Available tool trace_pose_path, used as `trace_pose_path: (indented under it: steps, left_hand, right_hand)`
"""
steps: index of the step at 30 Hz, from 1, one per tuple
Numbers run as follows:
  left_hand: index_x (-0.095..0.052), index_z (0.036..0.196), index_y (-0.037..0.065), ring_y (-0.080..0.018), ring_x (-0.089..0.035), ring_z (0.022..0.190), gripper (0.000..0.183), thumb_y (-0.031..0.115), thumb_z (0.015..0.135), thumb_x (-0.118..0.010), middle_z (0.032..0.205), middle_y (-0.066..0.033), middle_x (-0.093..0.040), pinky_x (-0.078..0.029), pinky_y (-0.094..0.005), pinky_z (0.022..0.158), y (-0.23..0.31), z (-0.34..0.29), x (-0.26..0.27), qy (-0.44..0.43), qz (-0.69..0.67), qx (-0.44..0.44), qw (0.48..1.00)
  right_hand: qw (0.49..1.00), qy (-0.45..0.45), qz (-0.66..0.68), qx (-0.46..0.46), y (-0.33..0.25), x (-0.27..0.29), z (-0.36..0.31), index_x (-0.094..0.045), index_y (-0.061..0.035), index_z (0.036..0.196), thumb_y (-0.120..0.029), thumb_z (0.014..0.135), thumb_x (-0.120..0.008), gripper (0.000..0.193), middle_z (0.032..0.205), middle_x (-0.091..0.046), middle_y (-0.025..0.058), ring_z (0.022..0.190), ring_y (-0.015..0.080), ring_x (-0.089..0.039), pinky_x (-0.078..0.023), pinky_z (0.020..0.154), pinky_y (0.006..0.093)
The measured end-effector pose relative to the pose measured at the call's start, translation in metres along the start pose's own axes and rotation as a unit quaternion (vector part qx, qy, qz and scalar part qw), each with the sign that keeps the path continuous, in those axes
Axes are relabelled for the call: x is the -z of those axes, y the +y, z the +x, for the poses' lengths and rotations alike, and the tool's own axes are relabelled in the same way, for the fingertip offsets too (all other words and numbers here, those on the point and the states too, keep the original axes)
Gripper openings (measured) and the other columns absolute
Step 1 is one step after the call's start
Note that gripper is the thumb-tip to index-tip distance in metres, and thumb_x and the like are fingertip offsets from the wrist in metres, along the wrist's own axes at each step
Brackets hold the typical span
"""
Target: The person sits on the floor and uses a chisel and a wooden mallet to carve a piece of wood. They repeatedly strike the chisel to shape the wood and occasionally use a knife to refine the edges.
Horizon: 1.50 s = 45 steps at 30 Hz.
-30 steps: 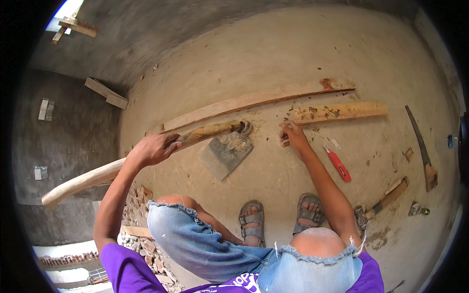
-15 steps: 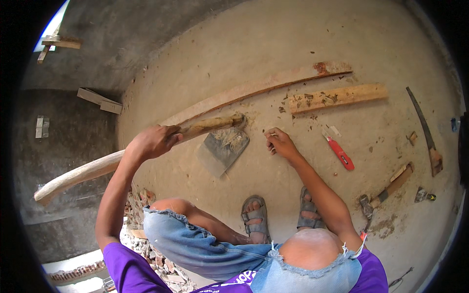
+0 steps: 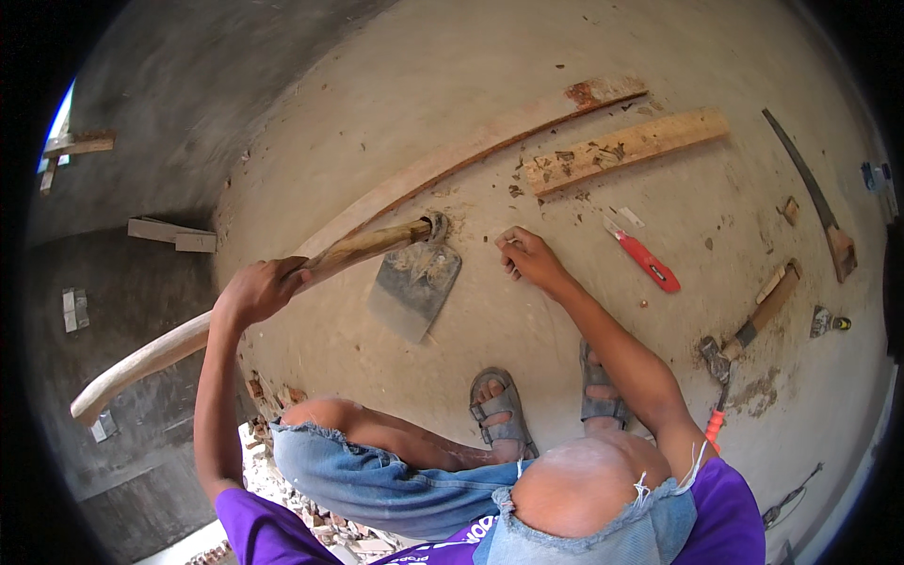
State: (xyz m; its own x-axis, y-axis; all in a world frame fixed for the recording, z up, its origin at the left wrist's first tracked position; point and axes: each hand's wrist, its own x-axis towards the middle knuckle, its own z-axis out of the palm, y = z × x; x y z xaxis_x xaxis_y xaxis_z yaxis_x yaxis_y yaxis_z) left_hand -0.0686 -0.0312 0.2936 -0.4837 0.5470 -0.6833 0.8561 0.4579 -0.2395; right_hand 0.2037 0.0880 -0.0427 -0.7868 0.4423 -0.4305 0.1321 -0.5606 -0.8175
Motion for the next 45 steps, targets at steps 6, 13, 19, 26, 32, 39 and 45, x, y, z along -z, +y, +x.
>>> trace_pose_path:
  steps: [6,13,19,26,32,39,45]
  left_hand:
    - [-0.064,0.123,0.005,-0.0421,-0.067,0.084,0.038,0.032,0.100,-0.050,0.085,-0.0225,-0.069,-0.051,-0.0513,0.076,0.013,-0.009,-0.016,0.085,0.079,-0.057,0.992]
    - [-0.064,0.110,0.007,-0.0427,-0.067,0.086,0.027,0.027,0.098,-0.051,0.084,-0.0242,-0.068,-0.050,-0.0538,0.075,0.050,0.020,-0.017,0.064,0.145,-0.061,0.985]
    - [-0.062,0.110,0.006,-0.0442,-0.066,0.085,0.032,0.034,0.100,-0.051,0.083,-0.0247,-0.068,-0.050,-0.0546,0.075,0.031,0.012,-0.049,0.093,0.092,-0.051,0.990]
    - [-0.063,0.115,0.006,-0.0448,-0.066,0.087,0.038,0.039,0.100,-0.054,0.087,-0.0240,-0.069,-0.050,-0.0539,0.077,0.021,0.007,-0.068,0.115,0.002,-0.043,0.992]
    - [-0.065,0.122,0.007,-0.0425,-0.067,0.087,0.036,0.035,0.101,-0.054,0.089,-0.0250,-0.070,-0.050,-0.0516,0.078,0.035,0.018,-0.044,0.082,0.053,-0.039,0.994]
    - [-0.065,0.122,0.007,-0.0429,-0.067,0.084,0.037,0.036,0.101,-0.054,0.086,-0.0255,-0.069,-0.050,-0.0519,0.076,0.036,0.014,-0.050,0.082,0.066,-0.035,0.994]
    - [-0.065,0.114,0.009,-0.0413,-0.067,0.083,0.037,0.042,0.098,-0.058,0.083,-0.0218,-0.070,-0.052,-0.0509,0.075,0.018,0.007,-0.073,0.128,0.044,-0.055,0.989]
  right_hand:
    - [1.000,0.001,-0.024,0.007,0.004,-0.013,0.007,-0.058,-0.0052,0.107,-0.026,0.102,-0.056,0.021,0.079,-0.061,0.0035,0.068,0.0099,-0.058,-0.048,0.055,0.0265]
    - [0.983,0.018,-0.142,0.112,0.001,-0.039,0.035,-0.061,-0.0041,0.102,-0.029,0.096,-0.062,0.026,0.077,-0.065,0.0113,0.070,0.0206,-0.062,-0.051,0.066,0.0374]
    - [0.980,0.044,-0.164,0.101,-0.002,-0.027,0.058,-0.063,-0.0046,0.102,-0.029,0.093,-0.062,0.026,0.084,-0.069,0.0170,0.076,0.0286,-0.066,-0.051,0.072,0.0399]
    - [0.975,0.041,-0.192,0.107,0.008,-0.036,0.069,-0.062,-0.0051,0.104,-0.029,0.091,-0.063,0.027,0.090,-0.070,0.0188,0.082,0.0322,-0.067,-0.051,0.074,0.0437]
    - [0.923,0.001,-0.352,0.154,-0.009,-0.045,0.088,-0.053,-0.0047,0.129,-0.022,0.088,-0.064,0.047,0.129,-0.059,0.0236,0.118,0.0379,-0.058,-0.048,0.097,0.0447]
    - [0.806,-0.052,-0.506,0.302,-0.009,-0.059,0.116,-0.044,-0.0049,0.146,-0.011,0.078,-0.074,0.075,0.141,-0.049,0.0197,0.137,0.0354,-0.042,-0.036,0.115,0.0442]
    - [0.739,-0.137,-0.586,0.303,-0.021,-0.067,0.144,-0.054,-0.0089,0.137,-0.015,0.073,-0.083,0.071,0.137,-0.054,0.0137,0.133,0.0320,-0.046,-0.035,0.114,0.0440]
